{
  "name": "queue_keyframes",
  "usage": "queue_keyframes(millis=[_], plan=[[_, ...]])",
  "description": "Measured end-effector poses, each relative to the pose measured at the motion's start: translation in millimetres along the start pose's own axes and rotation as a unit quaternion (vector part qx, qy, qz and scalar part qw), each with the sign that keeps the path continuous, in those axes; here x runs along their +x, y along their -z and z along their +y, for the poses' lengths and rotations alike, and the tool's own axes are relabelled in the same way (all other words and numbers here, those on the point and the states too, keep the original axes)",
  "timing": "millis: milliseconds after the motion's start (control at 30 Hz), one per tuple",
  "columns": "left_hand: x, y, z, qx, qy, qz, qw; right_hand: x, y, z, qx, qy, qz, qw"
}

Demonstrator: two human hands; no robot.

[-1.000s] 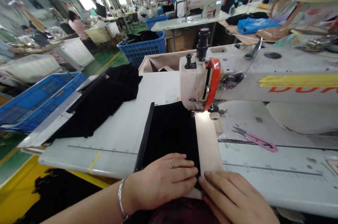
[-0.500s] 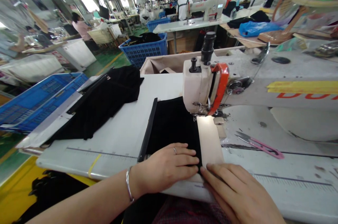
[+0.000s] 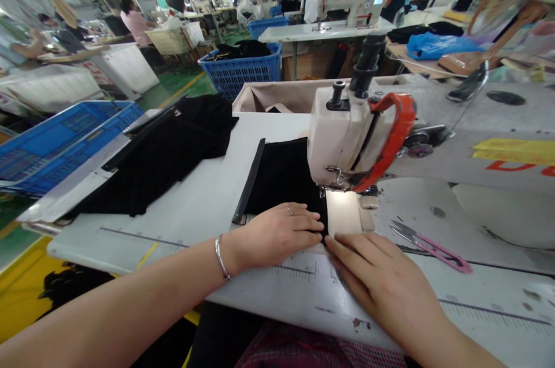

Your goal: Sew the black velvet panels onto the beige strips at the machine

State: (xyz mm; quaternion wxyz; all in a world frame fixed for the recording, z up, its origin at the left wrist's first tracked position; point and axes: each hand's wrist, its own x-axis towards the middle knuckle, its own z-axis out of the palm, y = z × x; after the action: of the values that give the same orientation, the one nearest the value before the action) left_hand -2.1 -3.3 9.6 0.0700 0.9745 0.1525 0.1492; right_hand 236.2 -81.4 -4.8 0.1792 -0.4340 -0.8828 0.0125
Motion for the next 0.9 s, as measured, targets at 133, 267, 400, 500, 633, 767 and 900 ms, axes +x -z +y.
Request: queue_keyframes(millis=[133, 267, 400, 500, 633, 767, 900], plan=[[5, -2.5, -12, 0.012, 0.008, -0.006, 1.0, 11, 0, 9, -0.005, -0.002, 0.0, 1.0], [10, -2.2, -21, 0.025, 0.01, -0.014, 1.0, 20, -2, 17, -0.013, 0.001, -0.009, 1.0], [16, 0.1, -30, 0.039, 0.004, -0.006, 0.999, 26, -3, 23, -0.037, -0.004, -0.017, 0.999], [21, 1.7, -36, 0.035, 0.002, 0.001, 0.999, 30, -4, 26, -0.065, -0.004, -0.016, 0.998], [26, 1.4, -45, -0.002, 0.037, 0.011, 0.999, 36, -6, 30, -0.095, -0.005, -0.01, 0.995], [28, -2.8, -56, -0.027, 0.062, 0.039, 0.997, 40, -9, 31, -0.102, -0.004, -0.007, 0.995], [29, -6.8, -66, -0.052, 0.075, 0.076, 0.993, 42, -11, 32, -0.094, -0.002, 0.003, 0.996]])
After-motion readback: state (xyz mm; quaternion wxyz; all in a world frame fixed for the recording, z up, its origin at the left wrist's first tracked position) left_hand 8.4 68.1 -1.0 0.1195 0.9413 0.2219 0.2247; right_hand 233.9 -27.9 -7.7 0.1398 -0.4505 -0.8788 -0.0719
